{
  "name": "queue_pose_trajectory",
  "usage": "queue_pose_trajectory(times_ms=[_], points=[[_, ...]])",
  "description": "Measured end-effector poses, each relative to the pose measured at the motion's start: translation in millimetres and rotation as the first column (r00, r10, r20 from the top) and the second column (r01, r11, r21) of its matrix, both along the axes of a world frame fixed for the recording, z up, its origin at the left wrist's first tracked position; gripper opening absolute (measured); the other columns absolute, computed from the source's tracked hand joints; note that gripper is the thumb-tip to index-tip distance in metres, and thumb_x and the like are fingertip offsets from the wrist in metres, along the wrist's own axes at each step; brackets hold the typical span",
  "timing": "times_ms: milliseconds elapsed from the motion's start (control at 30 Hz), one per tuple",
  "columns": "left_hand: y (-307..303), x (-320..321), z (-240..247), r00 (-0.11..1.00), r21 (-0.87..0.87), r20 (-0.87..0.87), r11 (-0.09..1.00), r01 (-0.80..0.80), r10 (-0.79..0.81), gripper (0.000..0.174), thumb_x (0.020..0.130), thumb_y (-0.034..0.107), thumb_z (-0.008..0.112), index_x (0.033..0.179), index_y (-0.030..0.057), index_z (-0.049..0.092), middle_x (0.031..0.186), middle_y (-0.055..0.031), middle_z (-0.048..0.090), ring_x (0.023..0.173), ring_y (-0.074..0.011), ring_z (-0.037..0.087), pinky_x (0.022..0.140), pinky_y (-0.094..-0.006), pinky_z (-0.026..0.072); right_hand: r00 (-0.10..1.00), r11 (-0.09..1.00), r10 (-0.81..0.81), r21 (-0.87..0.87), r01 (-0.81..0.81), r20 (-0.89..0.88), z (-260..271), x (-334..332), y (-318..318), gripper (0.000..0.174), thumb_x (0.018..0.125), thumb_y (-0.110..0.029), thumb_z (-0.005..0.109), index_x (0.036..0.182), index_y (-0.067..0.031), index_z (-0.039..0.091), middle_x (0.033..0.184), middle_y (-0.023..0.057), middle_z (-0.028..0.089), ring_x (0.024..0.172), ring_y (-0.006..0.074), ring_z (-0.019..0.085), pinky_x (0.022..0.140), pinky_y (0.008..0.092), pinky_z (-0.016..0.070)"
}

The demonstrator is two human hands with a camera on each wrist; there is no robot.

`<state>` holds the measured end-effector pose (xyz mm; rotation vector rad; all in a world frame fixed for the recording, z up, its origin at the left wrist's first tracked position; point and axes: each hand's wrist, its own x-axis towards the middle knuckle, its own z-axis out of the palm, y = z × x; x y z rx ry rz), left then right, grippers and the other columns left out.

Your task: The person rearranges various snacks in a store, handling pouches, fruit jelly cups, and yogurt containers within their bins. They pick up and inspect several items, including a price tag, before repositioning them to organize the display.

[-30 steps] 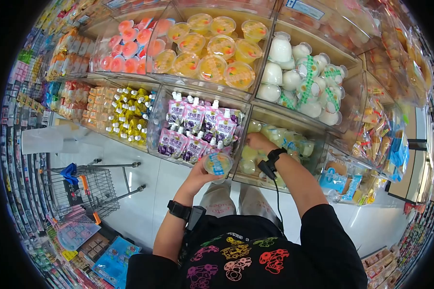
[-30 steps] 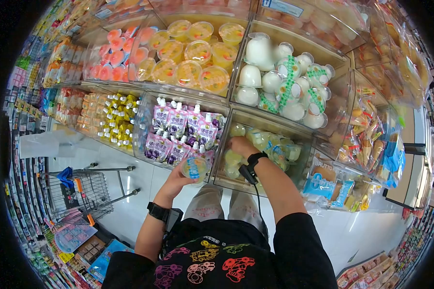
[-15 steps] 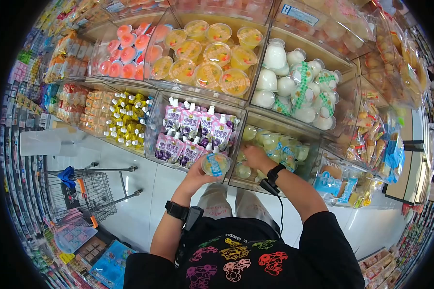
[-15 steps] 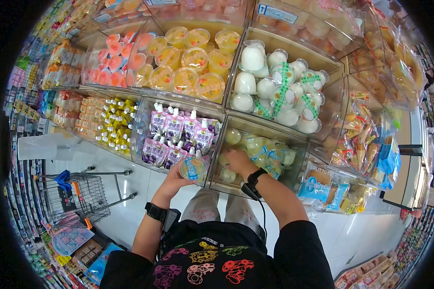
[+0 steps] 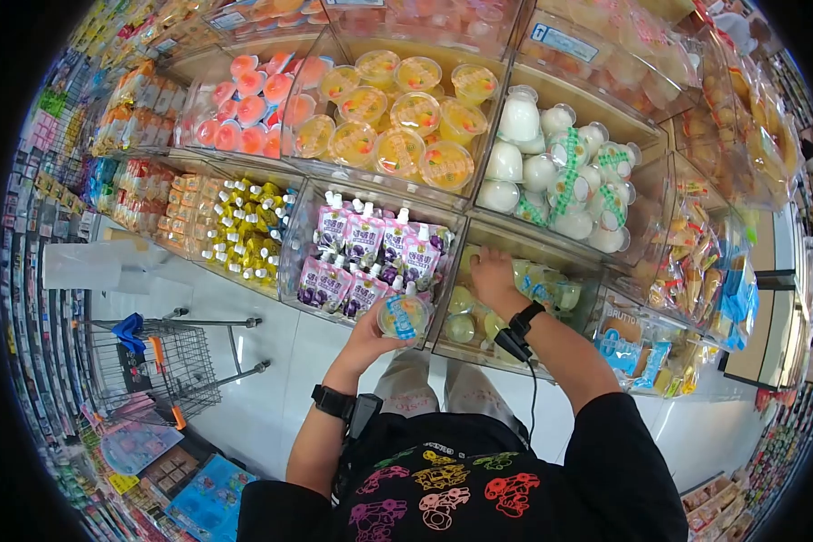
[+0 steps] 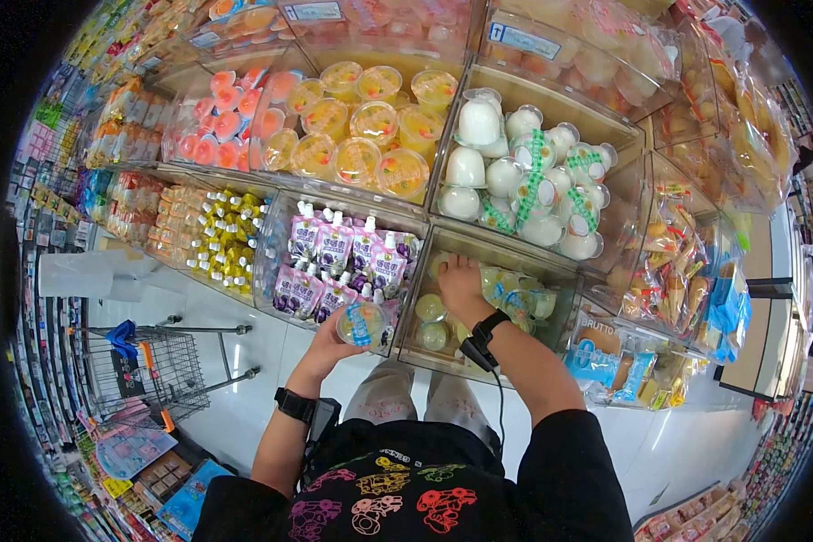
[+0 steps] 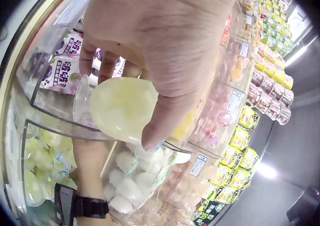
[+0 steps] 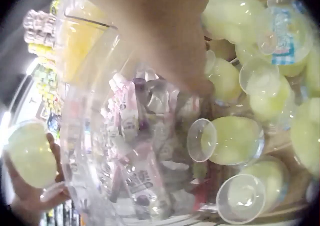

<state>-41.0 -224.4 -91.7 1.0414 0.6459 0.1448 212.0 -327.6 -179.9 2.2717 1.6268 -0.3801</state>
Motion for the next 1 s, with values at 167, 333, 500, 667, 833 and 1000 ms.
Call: queue_pose_trajectory(times_ms=[167,333,500,667,833,1000], points=[[-1.4,-0.3,-1.9,1.000,0.007,0.010,1.000,-0.015,0.015,0.066,0.065,-0.004,0.072,0.126,0.0033,0.047,0.116,-0.0045,0.057,0.107,-0.0146,0.054,0.093,-0.0301,0.0425,0.980,0.979,-0.135,-0.131,0.154,0.144,3.2,11.7,-25.9,0.068,0.068,-0.039,0.073,0.128,-0.0210,0.047,0.121,0.0141,0.050,0.111,0.0314,0.050,0.088,0.0508,0.0399],[-3.1,8.4,1.2,0.999,0.017,0.054,1.000,0.000,-0.001,0.067,0.065,-0.003,0.073,0.126,0.0034,0.046,0.117,-0.0048,0.057,0.108,-0.0153,0.054,0.093,-0.0304,0.0429,0.966,1.000,0.010,0.011,-0.014,0.258,-0.7,25.7,-61.6,0.076,0.066,-0.043,0.075,0.131,-0.0204,0.045,0.123,0.0144,0.049,0.115,0.0328,0.048,0.090,0.0492,0.0402],[-6.3,10.0,-1.0,1.000,0.015,0.020,1.000,0.015,-0.015,0.066,0.066,-0.003,0.073,0.126,0.0035,0.046,0.117,-0.0052,0.056,0.108,-0.0154,0.054,0.093,-0.0306,0.0433,0.915,0.920,-0.392,0.059,0.388,0.097,33.0,29.5,-80.6,0.045,0.078,-0.022,0.063,0.121,-0.0146,0.053,0.110,0.0146,0.056,0.109,0.0307,0.050,0.088,0.0461,0.0431],[-13.1,14.8,0.1,1.000,-0.002,0.008,1.000,-0.017,0.017,0.064,0.067,-0.001,0.073,0.125,0.0034,0.047,0.115,-0.0044,0.057,0.106,-0.0150,0.055,0.091,-0.0297,0.0441,0.961,0.945,0.169,0.312,-0.095,-0.219,11.5,-2.0,-90.9,0.037,0.076,-0.020,0.063,0.112,-0.0124,0.057,0.100,0.0153,0.057,0.090,0.0291,0.059,0.076,0.0406,0.0485],[-17.8,18.9,6.8,1.000,-0.022,0.018,1.000,0.016,-0.015,0.067,0.067,-0.003,0.071,0.129,0.0039,0.045,0.117,-0.0041,0.057,0.108,-0.0145,0.053,0.093,-0.0298,0.0427,0.917,0.979,0.192,0.000,-0.205,-0.351,0.7,-28.7,-79.5,0.025,0.077,-0.014,0.058,0.102,-0.0104,0.061,0.089,0.0141,0.057,0.077,0.0297,0.062,0.066,0.0399,0.0503],[-23.6,14.8,4.4,0.998,-0.002,0.065,1.000,0.021,-0.020,0.066,0.068,-0.002,0.070,0.129,0.0038,0.045,0.116,-0.0045,0.058,0.106,-0.0141,0.055,0.092,-0.0290,0.0430,0.973,1.000,-0.026,-0.011,0.024,-0.229,-39.8,-39.5,-78.0,0.020,0.080,-0.019,0.054,0.094,-0.0092,0.064,0.079,0.0157,0.064,0.073,0.0312,0.063,0.062,0.0422,0.0495]])
